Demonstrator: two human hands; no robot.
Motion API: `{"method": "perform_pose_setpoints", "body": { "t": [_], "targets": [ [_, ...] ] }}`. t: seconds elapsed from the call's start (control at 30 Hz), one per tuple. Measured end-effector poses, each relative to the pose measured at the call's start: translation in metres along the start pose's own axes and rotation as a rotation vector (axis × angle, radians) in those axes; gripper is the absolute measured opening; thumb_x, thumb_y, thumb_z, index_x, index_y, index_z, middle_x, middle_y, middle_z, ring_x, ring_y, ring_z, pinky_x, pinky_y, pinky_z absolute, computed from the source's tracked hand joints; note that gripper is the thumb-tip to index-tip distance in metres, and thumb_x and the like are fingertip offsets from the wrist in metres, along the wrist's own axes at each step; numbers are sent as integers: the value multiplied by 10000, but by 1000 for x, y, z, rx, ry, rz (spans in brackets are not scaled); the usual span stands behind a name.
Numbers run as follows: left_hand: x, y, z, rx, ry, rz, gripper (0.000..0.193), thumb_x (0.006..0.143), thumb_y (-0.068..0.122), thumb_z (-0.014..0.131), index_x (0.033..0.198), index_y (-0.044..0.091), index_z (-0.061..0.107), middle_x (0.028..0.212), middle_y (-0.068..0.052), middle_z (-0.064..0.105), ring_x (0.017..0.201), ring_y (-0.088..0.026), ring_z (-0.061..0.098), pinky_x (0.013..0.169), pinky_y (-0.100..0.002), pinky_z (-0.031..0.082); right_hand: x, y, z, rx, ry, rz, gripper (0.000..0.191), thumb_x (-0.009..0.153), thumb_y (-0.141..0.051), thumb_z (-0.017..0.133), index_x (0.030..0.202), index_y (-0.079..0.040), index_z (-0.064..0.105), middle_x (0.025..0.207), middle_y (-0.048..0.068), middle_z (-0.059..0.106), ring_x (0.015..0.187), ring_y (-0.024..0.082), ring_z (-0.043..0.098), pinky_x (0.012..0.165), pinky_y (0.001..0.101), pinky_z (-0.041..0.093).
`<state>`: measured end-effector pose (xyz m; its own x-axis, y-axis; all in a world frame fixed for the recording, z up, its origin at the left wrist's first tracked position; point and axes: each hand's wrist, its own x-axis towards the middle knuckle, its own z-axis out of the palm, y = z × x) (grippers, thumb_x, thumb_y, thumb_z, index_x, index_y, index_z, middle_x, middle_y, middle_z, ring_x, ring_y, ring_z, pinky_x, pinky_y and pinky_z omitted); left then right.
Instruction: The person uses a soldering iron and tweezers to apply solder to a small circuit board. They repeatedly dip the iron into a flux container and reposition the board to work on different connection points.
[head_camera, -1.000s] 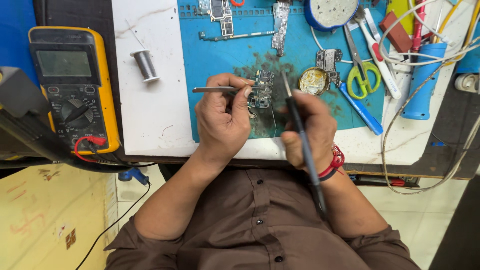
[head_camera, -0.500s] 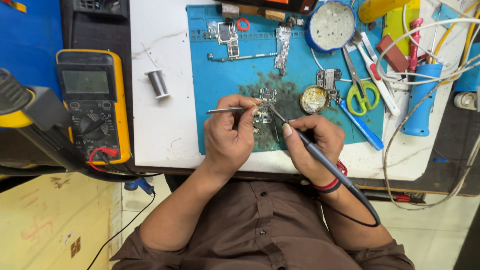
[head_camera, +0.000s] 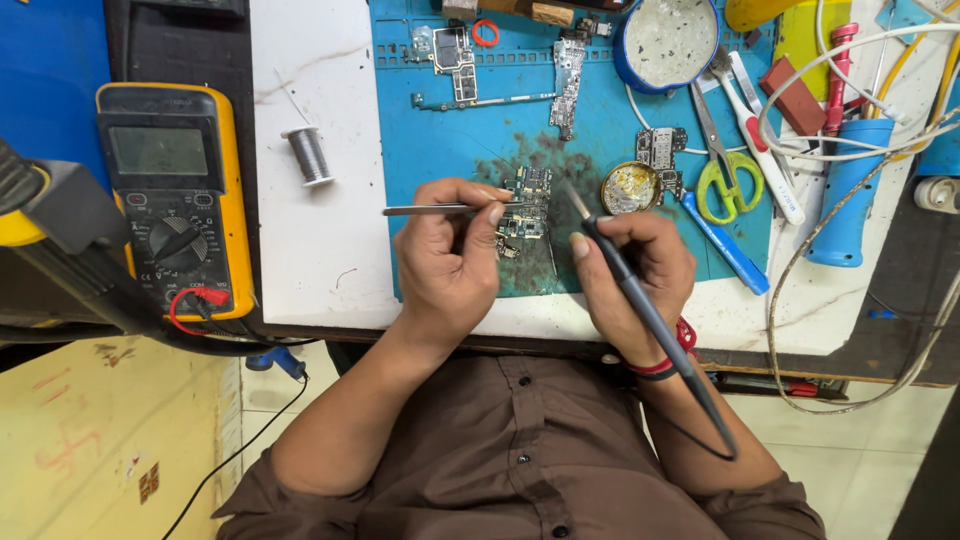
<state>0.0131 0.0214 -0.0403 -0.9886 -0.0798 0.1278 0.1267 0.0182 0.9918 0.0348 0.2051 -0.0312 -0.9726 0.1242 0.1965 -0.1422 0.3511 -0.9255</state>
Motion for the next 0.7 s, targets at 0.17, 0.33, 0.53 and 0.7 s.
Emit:
{"method": "perform_pose_setpoints", "body": {
  "t": [0.17,0.33,0.53,0.7],
  "targets": [
    [-6,2,-5,33,-35,10,143,1084,-15,617,1183,17,518,1120,-96,732,767,-24,590,684,-206,514,1,-1,-8,-159,-69,-174,173,976,-83,771,1077,31,689,900,116,688,759,202,638,657,270,479],
    [-5,0,-3,109,-37,35,138,1078,-15,627,1173,18,534,1122,-102,739,821,-43,640,710,-210,548,2,-7,-7,-236,-122,-256,102,981,-53,731,1026,9,664,929,142,710,773,254,693,695,312,518],
    [-5,1,-2,93,-43,29,138,1077,-20,621,1172,21,530,1113,-105,733,817,-49,647,697,-204,552,7,-11,-6,-263,-158,-280,88,953,-26,737,986,6,663,907,139,710,782,280,687,678,335,516],
    [-5,1,-2,123,-41,38,143,1075,-18,630,1168,24,529,1105,-105,736,817,-54,659,686,-206,556,7,-12,-5,-253,-157,-278,87,962,-21,736,988,1,656,920,134,711,789,275,686,681,331,518]
  ]
}}
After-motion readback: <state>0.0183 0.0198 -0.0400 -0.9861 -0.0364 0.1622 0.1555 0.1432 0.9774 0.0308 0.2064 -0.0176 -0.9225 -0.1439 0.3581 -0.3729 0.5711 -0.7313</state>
